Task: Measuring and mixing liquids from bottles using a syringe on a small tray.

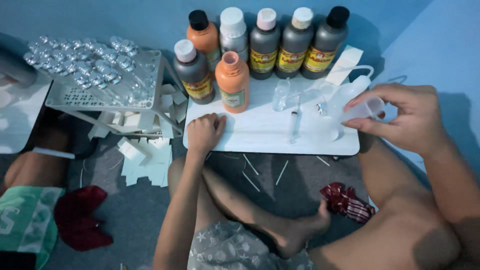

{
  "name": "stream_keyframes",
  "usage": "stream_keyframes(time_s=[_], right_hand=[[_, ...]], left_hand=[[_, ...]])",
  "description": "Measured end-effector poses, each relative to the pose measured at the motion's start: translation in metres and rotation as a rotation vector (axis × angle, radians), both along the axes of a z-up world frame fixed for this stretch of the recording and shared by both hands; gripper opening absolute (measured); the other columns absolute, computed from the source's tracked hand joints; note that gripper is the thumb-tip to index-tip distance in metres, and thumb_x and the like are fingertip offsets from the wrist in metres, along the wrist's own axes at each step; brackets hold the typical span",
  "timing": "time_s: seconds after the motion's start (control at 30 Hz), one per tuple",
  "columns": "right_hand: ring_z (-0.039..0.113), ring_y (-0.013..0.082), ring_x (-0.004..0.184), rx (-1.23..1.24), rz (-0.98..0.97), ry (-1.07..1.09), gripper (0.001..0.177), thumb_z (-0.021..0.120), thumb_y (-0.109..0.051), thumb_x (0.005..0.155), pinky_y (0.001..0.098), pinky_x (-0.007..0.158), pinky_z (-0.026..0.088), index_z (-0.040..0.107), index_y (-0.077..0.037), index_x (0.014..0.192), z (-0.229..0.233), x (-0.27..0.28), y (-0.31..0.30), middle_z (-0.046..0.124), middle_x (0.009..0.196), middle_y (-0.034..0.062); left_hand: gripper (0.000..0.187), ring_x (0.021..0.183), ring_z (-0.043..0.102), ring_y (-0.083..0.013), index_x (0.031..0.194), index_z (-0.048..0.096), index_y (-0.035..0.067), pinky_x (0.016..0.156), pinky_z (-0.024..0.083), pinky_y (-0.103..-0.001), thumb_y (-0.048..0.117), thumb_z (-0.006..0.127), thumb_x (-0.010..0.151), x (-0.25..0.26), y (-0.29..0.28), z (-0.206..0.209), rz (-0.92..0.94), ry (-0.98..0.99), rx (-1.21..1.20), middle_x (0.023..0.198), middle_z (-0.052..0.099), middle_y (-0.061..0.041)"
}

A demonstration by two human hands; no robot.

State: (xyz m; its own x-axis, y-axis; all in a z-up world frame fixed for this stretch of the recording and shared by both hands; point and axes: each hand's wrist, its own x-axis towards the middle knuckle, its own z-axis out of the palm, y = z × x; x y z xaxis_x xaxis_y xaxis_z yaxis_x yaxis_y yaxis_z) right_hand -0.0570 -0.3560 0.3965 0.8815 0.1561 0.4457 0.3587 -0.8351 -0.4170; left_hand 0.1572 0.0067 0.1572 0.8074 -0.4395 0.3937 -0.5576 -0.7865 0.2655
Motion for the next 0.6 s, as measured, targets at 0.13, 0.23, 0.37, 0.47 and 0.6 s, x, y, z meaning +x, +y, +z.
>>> stream_keyframes(time_s=[0.13,0.23,0.37,0.47,0.6], right_hand=[[0.057,0.0101,0.063,0.149,0.013,0.081,0.035,0.091,-0.022,0.069,0.0248,0.060,0.047,0.078,-0.004,0.096,-0.002,0.001,0.002,0.074,0.085,0.0043],[0.072,0.0208,0.091,-0.024,0.098,-0.101,0.040,0.093,-0.023,0.071,0.0323,0.078,0.059,0.079,-0.002,0.102,0.001,0.002,0.000,0.077,0.104,0.0123],[0.061,0.0121,0.066,0.043,0.074,-0.046,0.033,0.092,-0.023,0.071,0.0268,0.059,0.051,0.080,-0.006,0.096,0.002,0.002,-0.002,0.075,0.088,0.0060],[0.068,0.0160,0.075,0.005,0.098,-0.078,0.034,0.093,-0.022,0.072,0.0287,0.065,0.053,0.079,-0.006,0.099,-0.001,0.004,-0.007,0.077,0.099,0.0099],[0.056,0.0083,0.059,0.152,0.056,0.022,0.041,0.091,-0.024,0.067,0.0240,0.053,0.049,0.080,-0.001,0.100,-0.008,0.002,-0.008,0.076,0.084,0.0050]], left_hand=[[0.042,0.063,0.068,-0.0404,0.073,0.063,0.012,0.054,0.048,-0.053,0.045,0.057,0.098,0.000,-0.002,0.005,-0.012,0.014,0.026,0.071,0.070,-0.011],[0.044,0.058,0.064,-0.0374,0.070,0.058,0.011,0.050,0.045,-0.049,0.044,0.059,0.099,0.000,-0.001,-0.001,-0.014,-0.064,0.012,0.065,0.065,-0.008],[0.042,0.063,0.065,-0.0396,0.071,0.057,0.013,0.053,0.046,-0.052,0.046,0.059,0.098,0.000,-0.001,0.001,0.007,0.005,0.018,0.067,0.066,-0.009],[0.043,0.064,0.067,-0.0391,0.072,0.059,0.012,0.054,0.047,-0.052,0.046,0.058,0.099,-0.002,-0.001,0.003,0.009,0.019,0.036,0.069,0.067,-0.009],[0.044,0.061,0.065,-0.0358,0.071,0.059,0.012,0.051,0.045,-0.048,0.045,0.058,0.099,-0.002,-0.001,0.007,0.002,0.012,0.035,0.067,0.066,-0.007]])
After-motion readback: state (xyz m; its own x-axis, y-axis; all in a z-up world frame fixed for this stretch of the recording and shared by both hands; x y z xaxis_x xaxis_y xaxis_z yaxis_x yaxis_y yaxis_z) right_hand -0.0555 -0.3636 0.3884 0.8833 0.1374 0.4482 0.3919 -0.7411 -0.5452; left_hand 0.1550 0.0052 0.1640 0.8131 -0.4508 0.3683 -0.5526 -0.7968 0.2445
